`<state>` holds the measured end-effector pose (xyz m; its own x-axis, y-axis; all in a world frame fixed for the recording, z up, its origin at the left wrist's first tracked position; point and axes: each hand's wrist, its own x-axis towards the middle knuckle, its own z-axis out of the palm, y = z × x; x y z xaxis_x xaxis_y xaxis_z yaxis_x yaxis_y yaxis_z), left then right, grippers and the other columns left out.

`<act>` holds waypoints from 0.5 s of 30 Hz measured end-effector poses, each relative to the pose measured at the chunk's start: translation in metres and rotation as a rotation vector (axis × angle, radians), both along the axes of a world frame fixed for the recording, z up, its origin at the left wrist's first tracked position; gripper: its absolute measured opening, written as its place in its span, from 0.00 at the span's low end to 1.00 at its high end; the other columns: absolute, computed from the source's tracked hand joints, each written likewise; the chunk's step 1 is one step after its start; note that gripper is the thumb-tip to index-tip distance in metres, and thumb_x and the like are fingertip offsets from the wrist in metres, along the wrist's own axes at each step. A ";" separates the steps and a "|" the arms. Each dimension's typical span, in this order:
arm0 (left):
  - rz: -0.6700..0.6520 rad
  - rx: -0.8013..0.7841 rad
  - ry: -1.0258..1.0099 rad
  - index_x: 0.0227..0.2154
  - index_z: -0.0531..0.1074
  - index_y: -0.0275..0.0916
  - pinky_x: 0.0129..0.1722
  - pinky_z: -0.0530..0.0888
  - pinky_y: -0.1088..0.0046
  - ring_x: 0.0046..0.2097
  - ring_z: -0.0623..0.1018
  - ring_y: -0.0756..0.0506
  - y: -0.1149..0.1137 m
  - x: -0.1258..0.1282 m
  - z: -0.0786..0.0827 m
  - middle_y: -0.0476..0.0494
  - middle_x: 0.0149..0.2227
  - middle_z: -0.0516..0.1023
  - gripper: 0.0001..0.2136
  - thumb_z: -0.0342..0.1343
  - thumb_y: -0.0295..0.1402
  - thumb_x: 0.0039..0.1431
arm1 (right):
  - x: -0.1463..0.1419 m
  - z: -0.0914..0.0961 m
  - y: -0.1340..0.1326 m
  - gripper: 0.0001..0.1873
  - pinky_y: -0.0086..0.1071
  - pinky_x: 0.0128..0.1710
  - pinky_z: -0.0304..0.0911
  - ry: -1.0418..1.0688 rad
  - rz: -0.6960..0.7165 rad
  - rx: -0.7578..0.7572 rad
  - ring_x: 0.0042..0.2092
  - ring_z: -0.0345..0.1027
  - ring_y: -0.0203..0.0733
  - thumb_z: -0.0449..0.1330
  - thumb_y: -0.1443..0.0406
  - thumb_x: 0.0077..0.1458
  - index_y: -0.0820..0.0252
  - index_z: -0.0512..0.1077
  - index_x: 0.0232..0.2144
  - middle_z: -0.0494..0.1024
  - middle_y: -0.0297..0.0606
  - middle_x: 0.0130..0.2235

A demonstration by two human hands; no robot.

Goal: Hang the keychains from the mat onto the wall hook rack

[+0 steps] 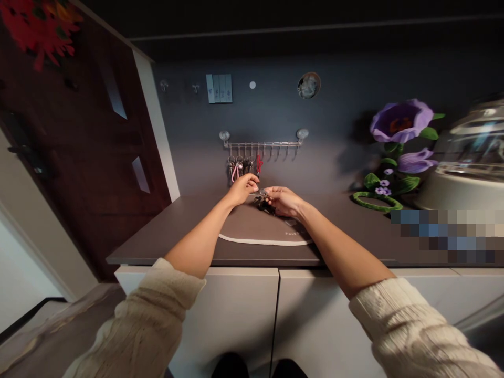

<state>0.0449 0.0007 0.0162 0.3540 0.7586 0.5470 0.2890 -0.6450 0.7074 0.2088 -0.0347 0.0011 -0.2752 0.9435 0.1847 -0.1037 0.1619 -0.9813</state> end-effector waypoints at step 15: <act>0.091 -0.462 -0.289 0.28 0.68 0.33 0.32 0.68 0.76 0.24 0.69 0.56 -0.009 0.006 -0.004 0.52 0.20 0.70 0.06 0.54 0.19 0.47 | 0.003 0.001 0.007 0.17 0.26 0.29 0.54 -0.101 -0.236 0.334 0.25 0.56 0.29 0.61 0.55 0.40 0.62 0.65 0.26 0.65 0.28 0.23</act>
